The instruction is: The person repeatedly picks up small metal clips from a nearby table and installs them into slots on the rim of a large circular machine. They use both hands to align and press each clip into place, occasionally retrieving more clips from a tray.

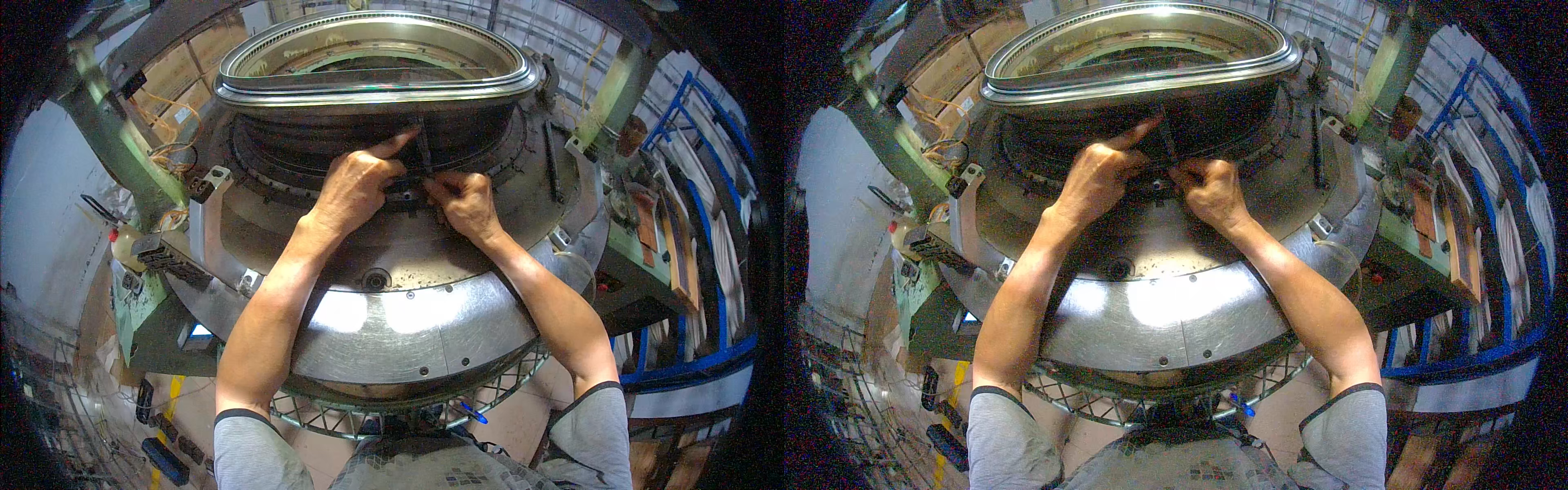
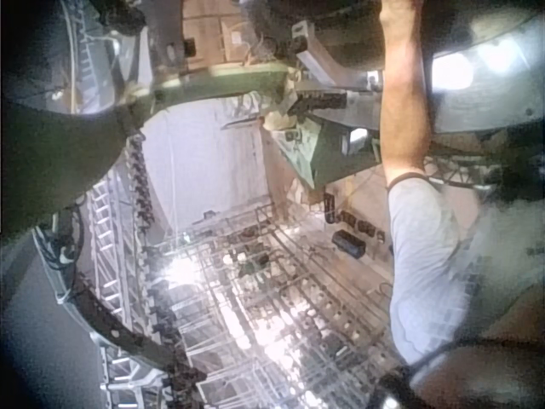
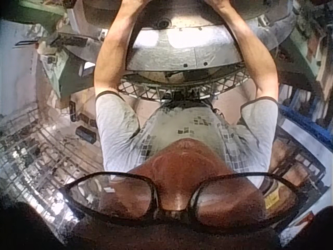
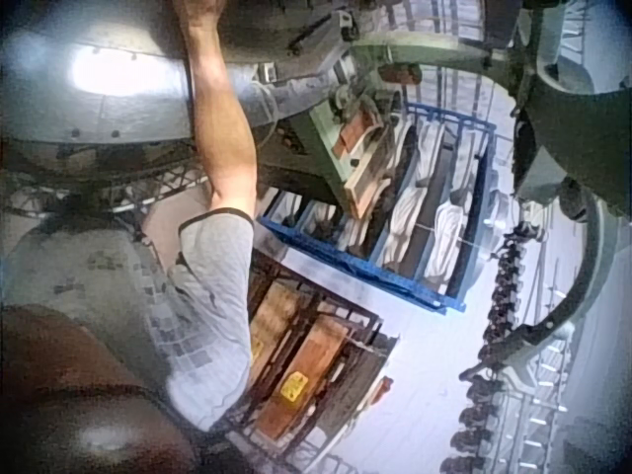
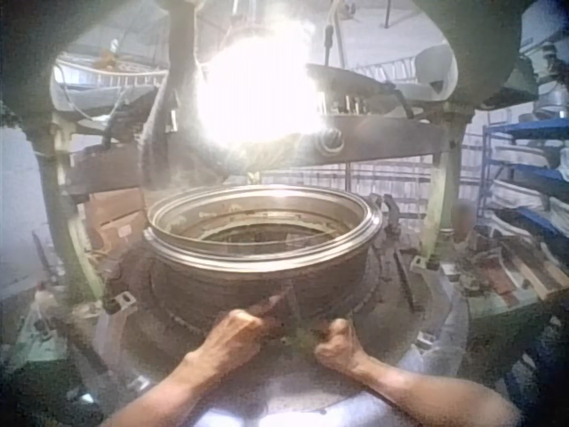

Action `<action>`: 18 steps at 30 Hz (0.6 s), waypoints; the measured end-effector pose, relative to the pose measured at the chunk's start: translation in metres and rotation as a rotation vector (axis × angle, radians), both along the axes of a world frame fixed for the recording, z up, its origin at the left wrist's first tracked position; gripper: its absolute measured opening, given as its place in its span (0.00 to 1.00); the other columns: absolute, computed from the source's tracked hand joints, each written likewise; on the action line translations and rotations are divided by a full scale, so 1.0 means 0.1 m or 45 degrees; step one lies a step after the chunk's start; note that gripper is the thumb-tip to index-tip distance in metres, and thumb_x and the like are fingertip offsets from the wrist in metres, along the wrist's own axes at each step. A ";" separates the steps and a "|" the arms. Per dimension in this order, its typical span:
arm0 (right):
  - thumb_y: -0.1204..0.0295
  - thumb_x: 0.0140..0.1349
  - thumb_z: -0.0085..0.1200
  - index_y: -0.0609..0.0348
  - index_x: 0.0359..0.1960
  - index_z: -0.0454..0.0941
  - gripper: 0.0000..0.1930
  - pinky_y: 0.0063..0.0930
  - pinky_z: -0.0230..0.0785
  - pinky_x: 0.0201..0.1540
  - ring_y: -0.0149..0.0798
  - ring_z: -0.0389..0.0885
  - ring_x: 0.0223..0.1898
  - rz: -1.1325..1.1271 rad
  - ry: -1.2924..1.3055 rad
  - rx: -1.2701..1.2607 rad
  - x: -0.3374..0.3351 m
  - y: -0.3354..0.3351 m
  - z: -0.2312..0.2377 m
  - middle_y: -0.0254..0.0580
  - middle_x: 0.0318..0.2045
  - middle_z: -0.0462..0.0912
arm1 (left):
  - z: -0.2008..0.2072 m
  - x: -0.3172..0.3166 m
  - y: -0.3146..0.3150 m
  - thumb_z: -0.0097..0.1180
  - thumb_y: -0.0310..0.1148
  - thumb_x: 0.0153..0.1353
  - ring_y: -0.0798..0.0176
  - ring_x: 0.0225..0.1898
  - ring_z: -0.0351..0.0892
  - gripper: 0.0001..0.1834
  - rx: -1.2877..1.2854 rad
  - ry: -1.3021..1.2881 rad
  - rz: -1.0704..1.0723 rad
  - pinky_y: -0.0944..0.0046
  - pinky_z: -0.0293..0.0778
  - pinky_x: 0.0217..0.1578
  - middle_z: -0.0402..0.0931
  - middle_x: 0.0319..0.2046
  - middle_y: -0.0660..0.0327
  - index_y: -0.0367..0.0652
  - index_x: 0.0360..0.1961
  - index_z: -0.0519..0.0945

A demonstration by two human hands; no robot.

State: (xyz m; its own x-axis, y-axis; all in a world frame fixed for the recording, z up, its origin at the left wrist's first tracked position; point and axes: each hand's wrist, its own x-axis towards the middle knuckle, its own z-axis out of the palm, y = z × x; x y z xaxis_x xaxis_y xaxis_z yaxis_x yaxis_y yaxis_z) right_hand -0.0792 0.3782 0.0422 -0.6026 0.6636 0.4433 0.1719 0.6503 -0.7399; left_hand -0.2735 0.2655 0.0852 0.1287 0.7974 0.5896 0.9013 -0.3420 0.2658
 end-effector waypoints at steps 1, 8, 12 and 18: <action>0.68 0.61 0.63 0.63 0.36 0.88 0.10 0.37 0.78 0.37 0.48 0.89 0.32 -0.002 0.014 0.032 0.00 0.00 0.00 0.58 0.33 0.87 | 0.00 0.00 0.01 0.56 0.16 0.53 0.45 0.48 0.85 0.14 0.012 0.020 0.004 0.54 0.82 0.47 0.72 0.65 0.57 0.41 0.38 0.87; 0.67 0.61 0.63 0.62 0.36 0.88 0.10 0.38 0.77 0.37 0.48 0.89 0.32 -0.006 0.034 0.017 -0.01 0.00 -0.01 0.58 0.33 0.87 | -0.02 -0.02 0.02 0.56 0.14 0.51 0.46 0.50 0.84 0.18 0.029 0.044 0.011 0.55 0.82 0.49 0.72 0.65 0.58 0.43 0.40 0.88; 0.68 0.61 0.63 0.62 0.37 0.88 0.10 0.37 0.78 0.38 0.47 0.89 0.32 -0.022 -0.002 0.008 0.00 -0.01 0.01 0.57 0.33 0.87 | 0.01 0.01 0.00 0.55 0.14 0.51 0.46 0.50 0.84 0.19 0.014 0.030 0.024 0.55 0.82 0.49 0.73 0.65 0.57 0.44 0.41 0.88; 0.69 0.61 0.62 0.63 0.37 0.88 0.10 0.36 0.78 0.39 0.44 0.89 0.33 -0.001 -0.021 -0.073 0.00 -0.02 0.02 0.56 0.34 0.88 | 0.04 0.02 -0.01 0.55 0.15 0.51 0.45 0.48 0.85 0.16 0.003 0.027 0.019 0.54 0.83 0.46 0.73 0.64 0.56 0.41 0.38 0.88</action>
